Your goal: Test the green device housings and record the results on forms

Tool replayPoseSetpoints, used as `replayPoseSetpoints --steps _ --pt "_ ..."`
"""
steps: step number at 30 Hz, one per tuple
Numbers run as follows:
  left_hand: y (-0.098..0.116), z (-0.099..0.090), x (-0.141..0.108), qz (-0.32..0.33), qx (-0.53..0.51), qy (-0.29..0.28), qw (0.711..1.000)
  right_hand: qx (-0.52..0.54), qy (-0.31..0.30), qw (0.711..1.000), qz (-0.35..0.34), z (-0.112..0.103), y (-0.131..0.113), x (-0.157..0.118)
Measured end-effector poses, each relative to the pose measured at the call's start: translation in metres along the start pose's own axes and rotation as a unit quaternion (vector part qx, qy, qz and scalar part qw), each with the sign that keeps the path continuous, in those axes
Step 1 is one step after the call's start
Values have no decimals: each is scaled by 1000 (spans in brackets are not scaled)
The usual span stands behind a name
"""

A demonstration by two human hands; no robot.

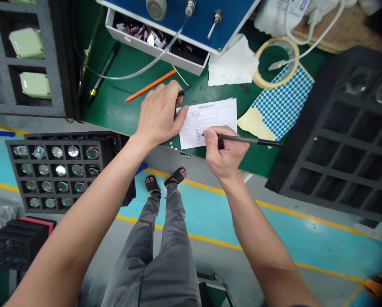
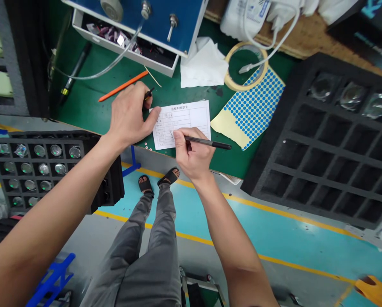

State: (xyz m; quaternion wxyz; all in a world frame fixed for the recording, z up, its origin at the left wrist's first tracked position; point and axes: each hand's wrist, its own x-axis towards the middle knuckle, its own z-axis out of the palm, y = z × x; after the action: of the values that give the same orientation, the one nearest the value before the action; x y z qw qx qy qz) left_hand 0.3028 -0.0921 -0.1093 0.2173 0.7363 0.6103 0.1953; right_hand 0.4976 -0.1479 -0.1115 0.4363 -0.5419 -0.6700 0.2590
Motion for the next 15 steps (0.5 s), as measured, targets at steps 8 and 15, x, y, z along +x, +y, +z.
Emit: replayPoseSetpoints --steps 8,15 --pt "5 -5 1 -17 2 -15 1000 -35 17 999 16 0 -1 -1" --pt "8 -7 2 -25 -9 -13 1000 -45 9 998 36 -1 -2 0"
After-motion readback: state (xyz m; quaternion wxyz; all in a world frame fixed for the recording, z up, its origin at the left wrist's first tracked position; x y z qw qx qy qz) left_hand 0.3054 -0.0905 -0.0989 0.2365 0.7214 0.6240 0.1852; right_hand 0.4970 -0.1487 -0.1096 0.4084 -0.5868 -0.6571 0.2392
